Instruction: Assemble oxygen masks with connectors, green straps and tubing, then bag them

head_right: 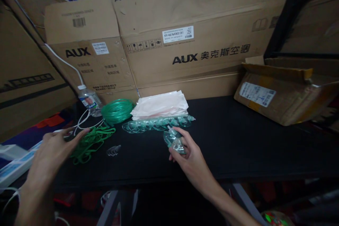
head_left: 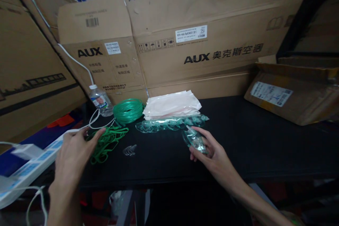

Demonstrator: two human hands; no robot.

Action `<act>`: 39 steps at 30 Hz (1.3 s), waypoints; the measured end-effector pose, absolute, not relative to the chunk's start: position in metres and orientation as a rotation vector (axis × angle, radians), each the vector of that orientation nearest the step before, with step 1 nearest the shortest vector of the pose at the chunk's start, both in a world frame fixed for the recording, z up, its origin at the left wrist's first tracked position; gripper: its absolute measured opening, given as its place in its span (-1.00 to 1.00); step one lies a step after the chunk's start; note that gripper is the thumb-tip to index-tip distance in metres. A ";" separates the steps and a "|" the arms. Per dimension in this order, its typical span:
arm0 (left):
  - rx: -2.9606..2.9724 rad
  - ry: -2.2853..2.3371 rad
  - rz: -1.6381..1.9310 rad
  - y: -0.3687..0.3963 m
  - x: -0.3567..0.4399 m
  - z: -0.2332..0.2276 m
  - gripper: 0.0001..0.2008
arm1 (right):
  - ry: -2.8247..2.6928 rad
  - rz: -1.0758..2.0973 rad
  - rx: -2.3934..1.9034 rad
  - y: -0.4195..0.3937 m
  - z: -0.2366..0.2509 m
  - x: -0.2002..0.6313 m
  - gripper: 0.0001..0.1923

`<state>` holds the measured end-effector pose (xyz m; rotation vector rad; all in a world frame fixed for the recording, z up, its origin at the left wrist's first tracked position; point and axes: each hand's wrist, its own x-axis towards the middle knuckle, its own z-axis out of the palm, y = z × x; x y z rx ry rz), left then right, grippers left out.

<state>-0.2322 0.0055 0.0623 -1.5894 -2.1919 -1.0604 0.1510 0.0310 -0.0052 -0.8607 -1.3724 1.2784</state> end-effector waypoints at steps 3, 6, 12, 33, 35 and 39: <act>-1.515 -2.160 -0.885 0.008 -0.198 0.072 -0.44 | -1.373 1.367 -0.815 0.031 -0.003 0.153 -0.34; -1.802 -2.092 -1.228 0.012 -0.138 0.072 -0.57 | -1.340 1.464 -0.763 0.029 0.003 0.155 -0.26; -2.699 -2.136 -1.617 0.017 -0.024 0.033 -0.62 | -1.394 1.397 -0.768 0.024 0.000 0.158 -0.39; -2.856 -2.496 -2.439 0.020 -0.020 0.021 -0.51 | -1.459 1.307 -0.589 0.025 -0.004 0.164 -0.64; -2.801 -2.441 -2.474 0.020 -0.019 0.020 -0.53 | -1.408 1.226 -0.662 0.025 -0.007 0.163 -0.67; -2.775 -2.217 -2.422 0.018 -0.021 0.017 -0.68 | -1.333 1.116 -0.794 0.025 -0.005 0.161 -0.67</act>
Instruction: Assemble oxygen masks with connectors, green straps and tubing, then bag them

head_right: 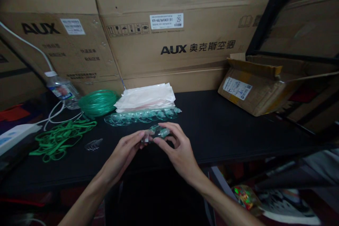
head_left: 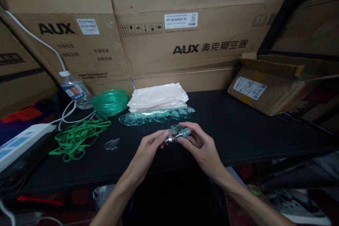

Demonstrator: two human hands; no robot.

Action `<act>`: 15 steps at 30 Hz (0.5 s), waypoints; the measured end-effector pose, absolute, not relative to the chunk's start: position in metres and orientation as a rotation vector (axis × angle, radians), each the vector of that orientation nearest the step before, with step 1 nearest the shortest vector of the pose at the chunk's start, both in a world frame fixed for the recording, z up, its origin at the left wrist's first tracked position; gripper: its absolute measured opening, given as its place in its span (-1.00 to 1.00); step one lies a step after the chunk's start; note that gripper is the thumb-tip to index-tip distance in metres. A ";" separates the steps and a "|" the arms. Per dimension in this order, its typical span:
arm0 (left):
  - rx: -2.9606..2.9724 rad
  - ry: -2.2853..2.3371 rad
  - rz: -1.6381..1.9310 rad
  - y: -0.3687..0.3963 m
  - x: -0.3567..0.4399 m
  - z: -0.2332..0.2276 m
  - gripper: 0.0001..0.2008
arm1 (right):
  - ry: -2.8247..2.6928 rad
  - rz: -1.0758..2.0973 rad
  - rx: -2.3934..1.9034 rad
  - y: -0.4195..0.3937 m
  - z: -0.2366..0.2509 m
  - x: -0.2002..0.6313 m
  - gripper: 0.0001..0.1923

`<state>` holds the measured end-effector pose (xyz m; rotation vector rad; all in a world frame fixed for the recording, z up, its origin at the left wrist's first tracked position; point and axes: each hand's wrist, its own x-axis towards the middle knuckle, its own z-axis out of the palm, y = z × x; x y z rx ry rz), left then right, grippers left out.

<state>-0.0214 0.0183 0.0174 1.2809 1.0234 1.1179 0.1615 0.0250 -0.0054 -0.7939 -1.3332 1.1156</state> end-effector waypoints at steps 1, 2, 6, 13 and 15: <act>1.292 1.020 1.133 0.018 -0.022 0.016 -0.71 | -1.325 1.100 -0.822 0.025 -0.005 0.161 -0.66; 1.290 1.011 1.142 0.017 -0.023 0.015 -0.73 | -1.323 1.089 -0.845 0.025 -0.004 0.161 -0.66; 1.242 1.007 1.173 0.017 -0.024 0.010 -0.75 | -1.380 1.068 -0.883 0.025 -0.004 0.161 -0.68; 1.299 1.132 1.190 0.020 -0.022 0.012 -0.68 | -1.448 1.147 -0.901 0.027 -0.002 0.162 -0.64; 1.324 1.154 1.197 0.020 -0.022 0.013 -0.69 | -1.443 1.185 -0.912 0.027 -0.001 0.162 -0.66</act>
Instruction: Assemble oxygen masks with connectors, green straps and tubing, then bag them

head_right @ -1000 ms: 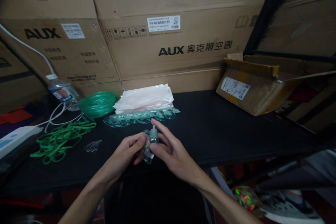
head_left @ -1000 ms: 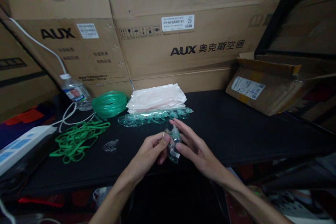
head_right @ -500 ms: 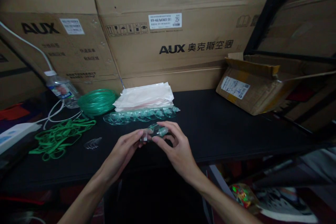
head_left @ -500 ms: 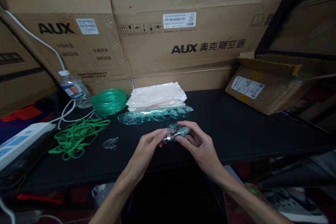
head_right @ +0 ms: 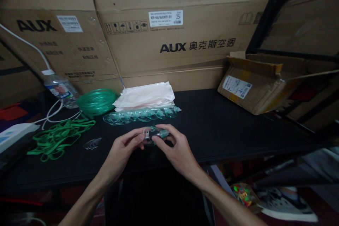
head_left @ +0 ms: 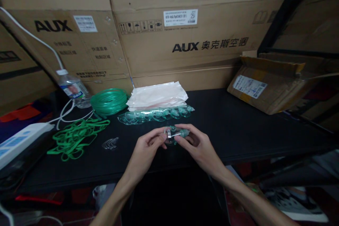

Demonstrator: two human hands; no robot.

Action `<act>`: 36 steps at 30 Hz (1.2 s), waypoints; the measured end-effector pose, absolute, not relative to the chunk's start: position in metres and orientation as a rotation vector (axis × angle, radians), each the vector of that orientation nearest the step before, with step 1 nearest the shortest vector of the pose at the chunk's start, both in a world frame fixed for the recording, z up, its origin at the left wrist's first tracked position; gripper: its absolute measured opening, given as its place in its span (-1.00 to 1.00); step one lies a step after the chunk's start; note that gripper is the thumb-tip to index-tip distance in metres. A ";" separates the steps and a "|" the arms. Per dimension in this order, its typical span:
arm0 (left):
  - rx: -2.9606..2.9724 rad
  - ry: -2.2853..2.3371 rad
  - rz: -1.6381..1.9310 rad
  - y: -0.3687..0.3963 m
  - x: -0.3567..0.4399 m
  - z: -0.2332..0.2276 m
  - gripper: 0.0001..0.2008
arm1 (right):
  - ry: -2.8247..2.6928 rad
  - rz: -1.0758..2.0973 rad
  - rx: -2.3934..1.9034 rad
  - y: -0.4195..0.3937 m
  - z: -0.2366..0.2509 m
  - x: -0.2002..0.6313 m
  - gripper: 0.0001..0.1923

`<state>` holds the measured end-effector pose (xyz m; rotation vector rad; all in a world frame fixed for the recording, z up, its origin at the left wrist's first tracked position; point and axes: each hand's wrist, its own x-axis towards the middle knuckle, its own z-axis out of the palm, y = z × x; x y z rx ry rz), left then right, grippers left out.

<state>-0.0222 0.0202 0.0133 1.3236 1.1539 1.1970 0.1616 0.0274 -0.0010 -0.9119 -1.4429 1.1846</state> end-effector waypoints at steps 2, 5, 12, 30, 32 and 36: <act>1.335 1.161 1.201 0.020 -0.022 0.014 -0.70 | -1.449 1.193 -0.920 0.028 -0.001 0.162 -0.67; 1.349 1.130 1.190 0.019 -0.022 0.014 -0.69 | -1.459 1.157 -0.911 0.029 -0.002 0.162 -0.70; 1.355 1.119 1.154 0.015 -0.021 0.019 -0.67 | -1.473 1.180 -0.875 0.027 0.002 0.164 -0.73; 1.373 1.093 1.126 0.019 -0.019 0.006 -0.70 | -1.581 1.033 -0.931 0.023 -0.003 0.160 -0.87; 1.364 1.095 1.192 0.018 -0.016 0.006 -0.73 | -1.559 0.996 -0.944 0.023 -0.003 0.160 -0.87; 1.432 1.143 1.307 0.014 -0.012 0.004 -0.84 | -1.525 0.934 -0.956 0.024 -0.005 0.160 -0.78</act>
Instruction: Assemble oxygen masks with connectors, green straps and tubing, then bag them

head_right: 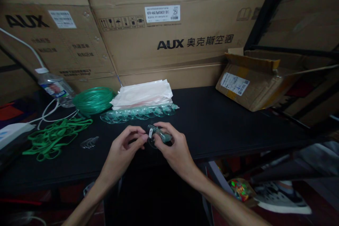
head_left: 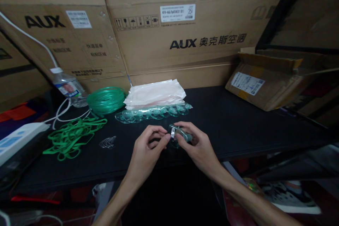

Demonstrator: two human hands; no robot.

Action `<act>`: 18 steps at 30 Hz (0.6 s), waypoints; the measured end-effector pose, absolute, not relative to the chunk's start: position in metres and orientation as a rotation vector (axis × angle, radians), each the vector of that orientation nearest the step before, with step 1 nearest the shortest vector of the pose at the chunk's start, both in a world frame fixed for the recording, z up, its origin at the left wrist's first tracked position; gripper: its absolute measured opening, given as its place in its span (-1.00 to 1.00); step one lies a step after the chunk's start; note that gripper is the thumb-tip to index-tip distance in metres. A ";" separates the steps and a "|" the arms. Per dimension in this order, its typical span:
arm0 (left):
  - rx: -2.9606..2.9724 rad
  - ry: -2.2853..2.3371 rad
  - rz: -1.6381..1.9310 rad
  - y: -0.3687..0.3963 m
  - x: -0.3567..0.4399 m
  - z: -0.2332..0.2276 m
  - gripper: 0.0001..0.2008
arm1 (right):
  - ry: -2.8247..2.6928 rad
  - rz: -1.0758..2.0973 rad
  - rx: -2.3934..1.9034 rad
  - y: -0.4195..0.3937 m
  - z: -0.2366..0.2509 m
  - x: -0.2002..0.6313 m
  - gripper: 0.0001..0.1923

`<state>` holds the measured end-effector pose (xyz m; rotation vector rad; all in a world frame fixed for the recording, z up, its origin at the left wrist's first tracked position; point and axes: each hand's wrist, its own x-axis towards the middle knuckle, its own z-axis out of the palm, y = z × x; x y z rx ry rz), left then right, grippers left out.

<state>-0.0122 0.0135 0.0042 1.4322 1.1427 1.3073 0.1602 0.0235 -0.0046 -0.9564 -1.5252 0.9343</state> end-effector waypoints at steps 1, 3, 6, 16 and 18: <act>1.484 1.160 1.290 0.013 -0.012 0.004 -0.85 | -1.532 0.917 -0.956 0.023 -0.005 0.160 -0.76; 1.577 1.184 1.226 0.012 -0.012 0.003 -0.83 | -1.553 0.883 -0.954 0.023 -0.005 0.160 -0.77; 1.608 1.169 1.183 0.012 -0.014 0.004 -0.80 | -1.565 0.851 -0.945 0.023 -0.007 0.159 -0.77; 1.528 1.117 1.206 0.014 -0.013 0.005 -0.81 | -1.591 0.707 -0.919 0.023 -0.011 0.156 -0.78; 1.526 1.116 1.206 0.014 -0.012 0.004 -0.82 | -1.602 0.681 -0.912 0.023 -0.011 0.156 -0.78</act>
